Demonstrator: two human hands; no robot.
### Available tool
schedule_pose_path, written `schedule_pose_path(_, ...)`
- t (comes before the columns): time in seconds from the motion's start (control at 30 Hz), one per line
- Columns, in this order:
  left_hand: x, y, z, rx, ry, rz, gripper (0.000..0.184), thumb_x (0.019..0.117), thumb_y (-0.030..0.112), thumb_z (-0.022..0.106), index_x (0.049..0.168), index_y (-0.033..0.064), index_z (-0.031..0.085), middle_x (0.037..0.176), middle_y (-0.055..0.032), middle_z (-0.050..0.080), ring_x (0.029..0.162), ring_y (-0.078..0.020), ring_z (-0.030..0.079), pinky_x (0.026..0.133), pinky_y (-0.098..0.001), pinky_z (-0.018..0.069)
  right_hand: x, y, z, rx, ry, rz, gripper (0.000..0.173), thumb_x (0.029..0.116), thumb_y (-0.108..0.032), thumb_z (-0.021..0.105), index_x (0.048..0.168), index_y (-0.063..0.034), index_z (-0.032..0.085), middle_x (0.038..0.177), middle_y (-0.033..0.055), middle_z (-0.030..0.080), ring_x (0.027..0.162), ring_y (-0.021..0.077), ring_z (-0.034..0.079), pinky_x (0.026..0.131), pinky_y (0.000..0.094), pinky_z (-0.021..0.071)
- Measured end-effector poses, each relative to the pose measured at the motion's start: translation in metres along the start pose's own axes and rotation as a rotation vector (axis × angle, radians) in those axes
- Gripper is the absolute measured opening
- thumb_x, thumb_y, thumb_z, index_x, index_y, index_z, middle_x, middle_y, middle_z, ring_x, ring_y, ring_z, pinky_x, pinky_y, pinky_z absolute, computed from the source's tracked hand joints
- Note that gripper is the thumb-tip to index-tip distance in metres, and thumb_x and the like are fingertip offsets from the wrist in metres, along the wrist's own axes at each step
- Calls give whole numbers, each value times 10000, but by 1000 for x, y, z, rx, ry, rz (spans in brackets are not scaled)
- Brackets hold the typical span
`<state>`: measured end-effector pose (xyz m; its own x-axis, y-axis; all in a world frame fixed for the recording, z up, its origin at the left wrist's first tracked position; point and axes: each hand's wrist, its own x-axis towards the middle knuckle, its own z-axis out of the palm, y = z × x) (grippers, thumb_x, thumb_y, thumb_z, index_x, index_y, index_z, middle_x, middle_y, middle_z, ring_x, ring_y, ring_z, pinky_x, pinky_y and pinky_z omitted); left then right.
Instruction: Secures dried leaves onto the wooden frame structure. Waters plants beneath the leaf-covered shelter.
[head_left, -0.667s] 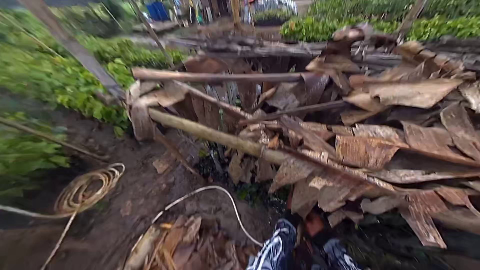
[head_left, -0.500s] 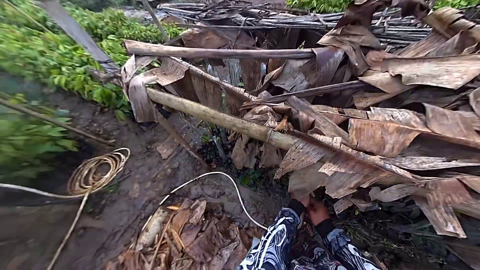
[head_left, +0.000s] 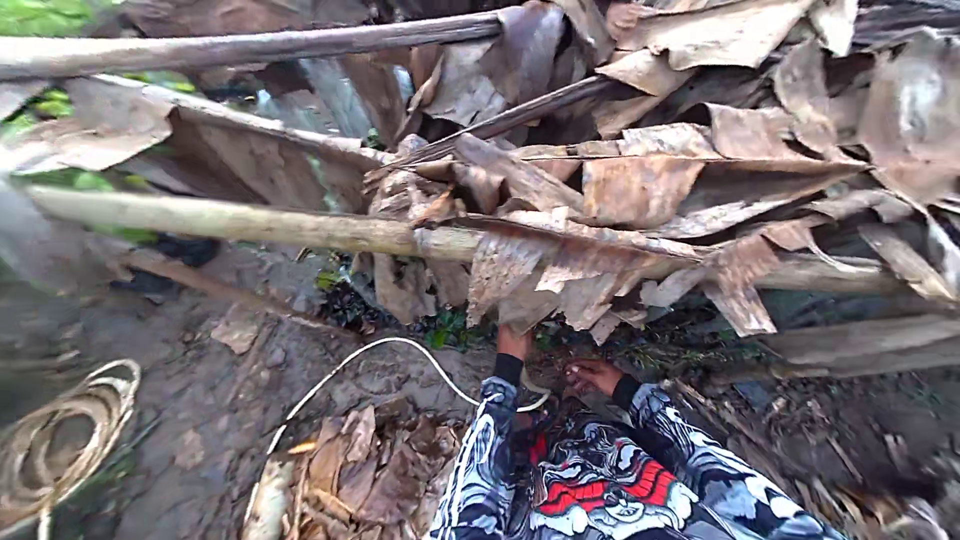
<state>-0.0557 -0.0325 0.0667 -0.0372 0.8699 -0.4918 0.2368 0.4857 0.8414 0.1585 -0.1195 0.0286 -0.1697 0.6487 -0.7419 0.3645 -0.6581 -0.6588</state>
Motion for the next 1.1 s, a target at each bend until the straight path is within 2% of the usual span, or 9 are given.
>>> schedule_pose_path(0.1,-9,3,-7,234,-35,68,510,965,116,696,1378,-128,523,1322,-308,618,1243,-364,618,1105,-471,466,-7,41,-22,13,128,81,423,1113,-283,480,1430,-13,555,1290,215,675,1125,339,689,991,496,542)
schedule_pose_path(0.17,-12,2,-10,276,-44,125,541,956,93,690,1393,-153,486,1347,-331,590,1295,-381,577,1140,-470,426,-20,52,-33,33,185,147,438,1121,-242,466,1449,44,515,1341,279,624,1189,387,652,1048,504,503)
schedule_pose_path(0.27,-22,0,-11,348,-81,95,594,987,144,666,1443,-150,426,1416,-336,537,1359,-387,526,1176,-464,388,-34,89,-39,142,330,250,447,1120,-253,469,1444,52,513,1346,292,615,1176,405,651,1021,526,511)
schedule_pose_path(0.37,-34,9,-10,534,-146,63,475,1025,210,620,1373,-106,551,1416,-316,553,1375,-390,515,1181,-489,372,-45,132,-35,230,420,359,436,1123,-300,449,1434,-12,549,1319,231,660,1136,375,678,963,537,529)
schedule_pose_path(0.43,-36,13,-6,589,-172,126,396,1041,171,566,1350,-75,596,1408,-296,570,1376,-382,511,1185,-495,356,-56,147,-28,289,443,409,439,1125,-309,443,1436,-17,548,1305,234,661,1108,378,683,954,549,531)
schedule_pose_path(0.6,-38,21,5,548,-129,233,435,1055,139,533,1423,-92,521,1458,-297,529,1422,-367,467,1211,-470,323,-78,174,-3,380,502,468,439,1112,-310,485,1413,-2,571,1297,250,661,1128,389,681,977,552,533)
schedule_pose_path(0.83,-31,25,17,431,-106,384,386,1063,202,551,1375,-21,594,1372,-245,617,1325,-322,567,1159,-476,395,-89,197,35,585,618,479,420,1113,-276,476,1389,24,576,1291,271,652,1125,399,672,966,558,531)
schedule_pose_path(0.97,-26,20,16,418,-45,395,383,1040,152,568,1361,-55,590,1354,-268,617,1318,-349,563,1153,-502,393,-90,210,52,622,664,471,416,1114,-262,474,1395,30,569,1297,271,652,1152,408,665,986,569,525)
schedule_pose_path(1.1,-25,17,15,585,-80,496,423,1076,236,532,1390,-44,577,1353,-287,618,1302,-411,578,1127,-570,415,-109,207,72,795,736,476,382,1107,-224,481,1359,38,595,1266,259,671,1124,376,683,987,532,539)
